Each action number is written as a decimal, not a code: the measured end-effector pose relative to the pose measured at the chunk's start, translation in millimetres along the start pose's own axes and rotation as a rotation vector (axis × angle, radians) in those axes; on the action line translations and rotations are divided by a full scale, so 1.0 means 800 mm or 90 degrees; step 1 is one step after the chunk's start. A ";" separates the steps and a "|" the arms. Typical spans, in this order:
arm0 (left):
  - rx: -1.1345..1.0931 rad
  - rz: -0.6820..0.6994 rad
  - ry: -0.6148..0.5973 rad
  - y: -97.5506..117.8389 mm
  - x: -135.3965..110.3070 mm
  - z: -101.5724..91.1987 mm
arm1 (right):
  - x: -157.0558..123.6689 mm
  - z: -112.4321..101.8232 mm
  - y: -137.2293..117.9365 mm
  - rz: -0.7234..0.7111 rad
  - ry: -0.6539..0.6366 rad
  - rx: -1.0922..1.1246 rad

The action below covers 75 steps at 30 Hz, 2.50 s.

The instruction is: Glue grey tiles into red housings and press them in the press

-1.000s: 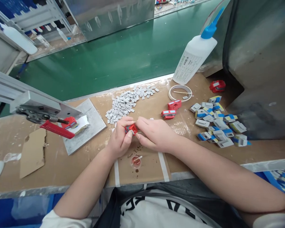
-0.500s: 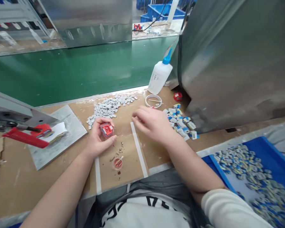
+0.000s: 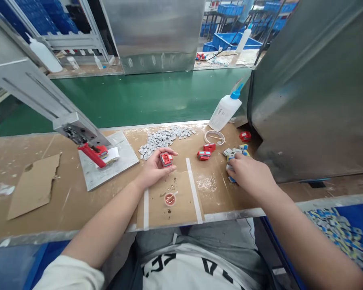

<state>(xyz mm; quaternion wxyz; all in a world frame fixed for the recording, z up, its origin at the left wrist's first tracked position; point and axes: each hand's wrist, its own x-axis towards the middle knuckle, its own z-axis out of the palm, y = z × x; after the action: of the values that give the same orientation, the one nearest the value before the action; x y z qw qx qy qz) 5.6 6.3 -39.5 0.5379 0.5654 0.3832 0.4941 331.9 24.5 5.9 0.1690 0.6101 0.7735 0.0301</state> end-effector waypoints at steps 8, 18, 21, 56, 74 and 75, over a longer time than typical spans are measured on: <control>0.045 0.076 -0.013 -0.002 0.001 -0.002 | 0.018 0.008 0.021 -0.151 0.117 0.036; 0.133 0.039 -0.003 -0.009 -0.005 -0.001 | 0.018 -0.020 -0.083 -0.389 0.222 0.715; 0.210 0.068 0.014 -0.007 -0.005 -0.002 | 0.033 -0.014 -0.102 -0.433 0.271 0.770; 0.637 0.008 0.162 0.056 -0.045 0.011 | 0.075 -0.058 -0.174 -0.625 0.323 0.262; 0.061 0.086 0.656 0.010 -0.188 -0.148 | 0.066 -0.171 -0.376 -0.499 -0.332 1.092; 0.058 0.088 0.655 0.008 -0.187 -0.150 | 0.062 -0.180 -0.372 -0.515 -0.350 1.118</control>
<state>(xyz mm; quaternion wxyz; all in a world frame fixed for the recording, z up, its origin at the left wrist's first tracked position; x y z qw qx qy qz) -144.5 -111.5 -63.5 0.2208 0.2968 0.5807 0.7252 1.5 19.1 54.8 -0.1707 0.1960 0.6052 -0.7524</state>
